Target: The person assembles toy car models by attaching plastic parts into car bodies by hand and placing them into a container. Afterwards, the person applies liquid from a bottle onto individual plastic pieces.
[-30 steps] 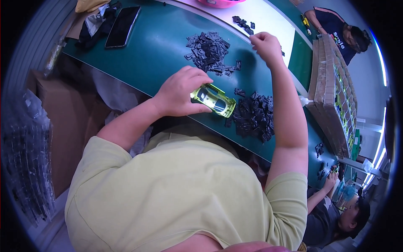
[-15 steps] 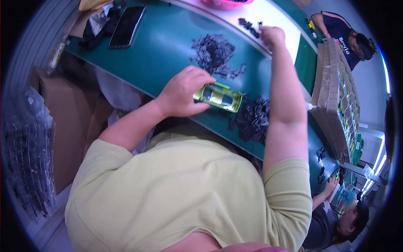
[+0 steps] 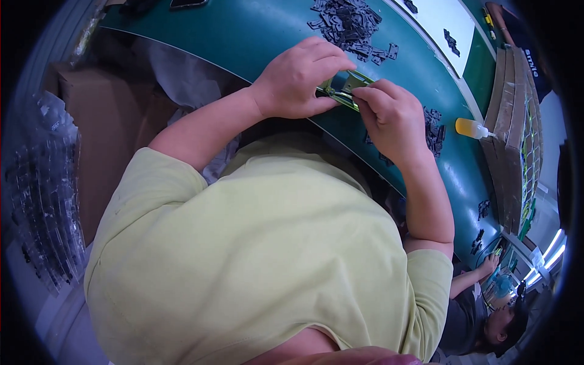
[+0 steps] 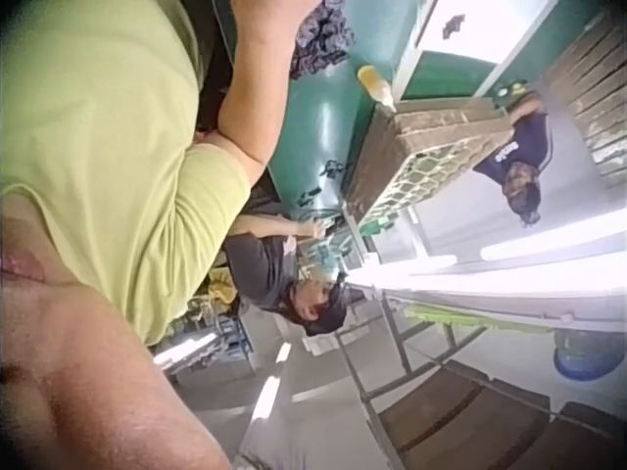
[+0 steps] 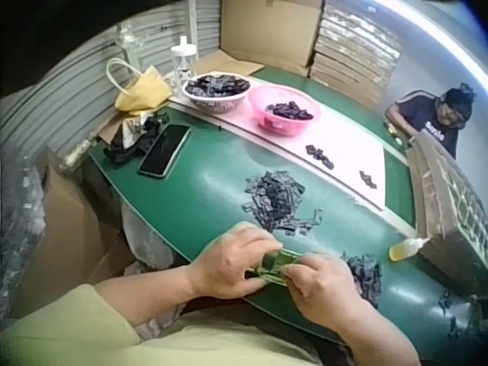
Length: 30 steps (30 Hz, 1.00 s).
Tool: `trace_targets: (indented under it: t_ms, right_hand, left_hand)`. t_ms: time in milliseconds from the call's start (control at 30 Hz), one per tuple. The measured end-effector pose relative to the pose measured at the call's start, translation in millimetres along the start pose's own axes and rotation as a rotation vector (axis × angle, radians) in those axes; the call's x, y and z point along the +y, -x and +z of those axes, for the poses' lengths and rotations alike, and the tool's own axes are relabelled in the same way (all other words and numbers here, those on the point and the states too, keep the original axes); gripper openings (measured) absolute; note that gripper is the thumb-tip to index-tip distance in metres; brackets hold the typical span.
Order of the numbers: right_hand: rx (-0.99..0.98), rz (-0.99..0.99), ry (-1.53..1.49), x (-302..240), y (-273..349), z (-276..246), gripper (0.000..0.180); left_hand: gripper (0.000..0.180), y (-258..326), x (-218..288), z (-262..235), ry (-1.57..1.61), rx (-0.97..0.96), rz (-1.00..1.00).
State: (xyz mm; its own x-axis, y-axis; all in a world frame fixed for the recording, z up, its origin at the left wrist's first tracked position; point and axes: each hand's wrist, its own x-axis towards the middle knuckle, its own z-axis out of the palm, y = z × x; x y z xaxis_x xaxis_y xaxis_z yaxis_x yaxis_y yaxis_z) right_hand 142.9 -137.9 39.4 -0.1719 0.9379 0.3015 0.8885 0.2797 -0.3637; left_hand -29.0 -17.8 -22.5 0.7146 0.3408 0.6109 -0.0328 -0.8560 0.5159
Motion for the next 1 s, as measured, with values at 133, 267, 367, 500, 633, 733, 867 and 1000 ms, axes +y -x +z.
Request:
trace_targets:
  t_ms: [133,267,367,500,633,733,867,1000]
  right_hand:
    - [-0.098,-0.018,0.081,-0.9,-0.7,5.1,0.013]
    - [-0.114,-0.012,0.042,1.6,-3.2,3.7,0.015]
    - [-0.121,-0.015,0.003,3.5,-4.5,2.3,0.016]
    - [-0.172,0.006,0.008,3.4,-5.3,-0.4,0.019]
    - [-0.18,0.004,0.024,2.3,-5.4,-0.6,0.021]
    - [-0.198,0.027,0.029,0.1,-5.2,-0.9,0.021]
    - [-0.194,0.051,-0.028,0.9,-5.4,-1.6,0.019]
    - [-0.234,0.134,-0.129,1.1,-4.5,-8.1,0.013]
  left_hand:
    - [0.055,3.9,1.7,0.0,-0.015,0.011,-0.004]
    - [0.054,5.3,1.5,0.1,-0.019,0.017,-0.02]
    - [0.055,4.8,1.1,-0.5,-0.02,0.018,-0.008]
    - [0.056,4.8,1.1,-0.2,-0.022,0.006,-0.013]
    - [0.055,3.9,0.2,1.7,-0.012,0.02,-0.01]
    - [0.047,2.5,1.1,0.5,0.008,0.005,-0.013]
    - [0.02,-0.2,7.3,-3.4,-0.005,-0.052,0.005]
    - [0.012,-1.1,5.5,-2.8,0.019,-0.053,-0.001]
